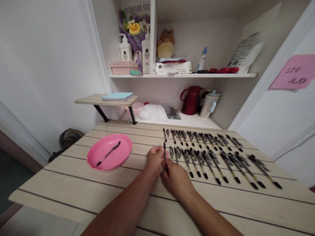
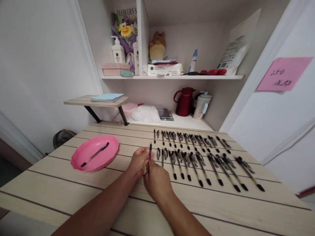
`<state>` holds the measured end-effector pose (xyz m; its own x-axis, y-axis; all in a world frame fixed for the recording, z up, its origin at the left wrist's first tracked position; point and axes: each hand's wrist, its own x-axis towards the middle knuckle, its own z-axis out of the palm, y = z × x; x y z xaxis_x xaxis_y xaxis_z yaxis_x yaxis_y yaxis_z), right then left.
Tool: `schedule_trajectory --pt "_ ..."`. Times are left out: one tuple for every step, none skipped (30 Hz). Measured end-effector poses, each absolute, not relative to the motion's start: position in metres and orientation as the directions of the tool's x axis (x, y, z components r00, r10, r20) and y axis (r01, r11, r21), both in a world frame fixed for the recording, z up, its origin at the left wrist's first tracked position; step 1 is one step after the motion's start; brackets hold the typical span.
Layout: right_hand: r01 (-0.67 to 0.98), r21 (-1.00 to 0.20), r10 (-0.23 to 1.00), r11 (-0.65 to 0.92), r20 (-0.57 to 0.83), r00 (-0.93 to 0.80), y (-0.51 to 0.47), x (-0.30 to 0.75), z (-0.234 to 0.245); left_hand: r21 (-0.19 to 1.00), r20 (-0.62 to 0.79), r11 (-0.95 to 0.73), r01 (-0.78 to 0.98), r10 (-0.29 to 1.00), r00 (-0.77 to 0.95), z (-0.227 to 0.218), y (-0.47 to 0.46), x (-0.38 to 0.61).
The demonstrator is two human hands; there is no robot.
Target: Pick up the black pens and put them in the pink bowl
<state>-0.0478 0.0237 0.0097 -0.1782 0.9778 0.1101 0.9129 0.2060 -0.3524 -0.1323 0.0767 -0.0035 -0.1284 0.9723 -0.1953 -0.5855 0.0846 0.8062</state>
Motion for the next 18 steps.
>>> schedule_trajectory --pt "0.917 -0.345 0.979 0.199 0.118 -0.168 0.025 -0.047 0.010 0.825 -0.184 0.085 -0.558 0.975 -0.124 -0.004 0.077 -0.132" --pt "0.922 -0.336 0.979 0.192 0.125 -0.158 0.027 -0.047 0.010 0.845 -0.178 0.086 -0.528 0.976 -0.126 -0.004 0.077 -0.133" --pt "0.928 -0.325 0.980 0.184 0.128 -0.149 0.028 -0.046 0.010 0.864 -0.173 0.084 -0.497 0.976 -0.136 -0.005 0.078 -0.132" --pt "0.933 -0.315 0.982 0.173 0.127 -0.140 0.030 -0.046 0.009 0.878 -0.169 0.080 -0.471 0.974 -0.150 -0.006 0.078 -0.132" --pt "0.938 -0.305 0.984 0.162 0.122 -0.130 0.031 -0.046 0.009 0.889 -0.166 0.076 -0.451 0.973 -0.162 -0.006 0.078 -0.132" --pt "0.942 -0.296 0.985 0.155 0.118 -0.125 0.033 -0.046 0.009 0.896 -0.162 0.072 -0.438 0.972 -0.172 -0.007 0.079 -0.132" --pt "0.945 -0.289 0.986 0.151 0.115 -0.123 0.034 -0.046 0.008 0.901 -0.160 0.071 -0.428 0.971 -0.175 -0.008 0.079 -0.132" --pt "0.948 -0.281 0.986 0.151 0.117 -0.122 0.034 -0.046 0.008 0.904 -0.161 0.074 -0.421 0.972 -0.173 -0.008 0.079 -0.132" --pt "0.950 -0.271 0.985 0.152 0.121 -0.123 0.035 -0.047 0.007 0.906 -0.163 0.081 -0.415 0.973 -0.166 -0.009 0.079 -0.132" --pt "0.952 -0.261 0.984 0.157 0.127 -0.127 0.035 -0.047 0.007 0.908 -0.167 0.090 -0.409 0.973 -0.157 -0.009 0.079 -0.132" --pt "0.954 -0.252 0.982 0.165 0.132 -0.135 0.035 -0.048 0.007 0.910 -0.170 0.097 -0.404 0.974 -0.148 -0.009 0.079 -0.132" --pt "0.954 -0.245 0.980 0.174 0.135 -0.144 0.035 -0.048 0.007 0.910 -0.173 0.104 -0.402 0.975 -0.139 -0.009 0.080 -0.132" --pt "0.954 -0.239 0.979 0.181 0.137 -0.152 0.036 -0.048 0.008 0.908 -0.177 0.110 -0.404 0.975 -0.132 -0.009 0.080 -0.132" --pt "0.953 -0.236 0.978 0.189 0.138 -0.160 0.036 -0.048 0.008 0.906 -0.180 0.113 -0.409 0.975 -0.128 -0.008 0.080 -0.132" --pt "0.952 -0.236 0.977 0.195 0.137 -0.166 0.036 -0.049 0.008 0.903 -0.181 0.115 -0.413 0.976 -0.124 -0.008 0.080 -0.133" --pt "0.951 -0.236 0.976 0.199 0.134 -0.170 0.037 -0.048 0.008 0.901 -0.182 0.115 -0.418 0.976 -0.123 -0.008 0.080 -0.133" --pt "0.951 -0.236 0.976 0.201 0.132 -0.173 0.037 -0.048 0.007 0.901 -0.179 0.112 -0.420 0.976 -0.124 -0.009 0.080 -0.133" --pt "0.951 -0.235 0.976 0.202 0.128 -0.176 0.037 -0.048 0.007 0.901 -0.175 0.108 -0.419 0.977 -0.125 -0.009 0.080 -0.132"
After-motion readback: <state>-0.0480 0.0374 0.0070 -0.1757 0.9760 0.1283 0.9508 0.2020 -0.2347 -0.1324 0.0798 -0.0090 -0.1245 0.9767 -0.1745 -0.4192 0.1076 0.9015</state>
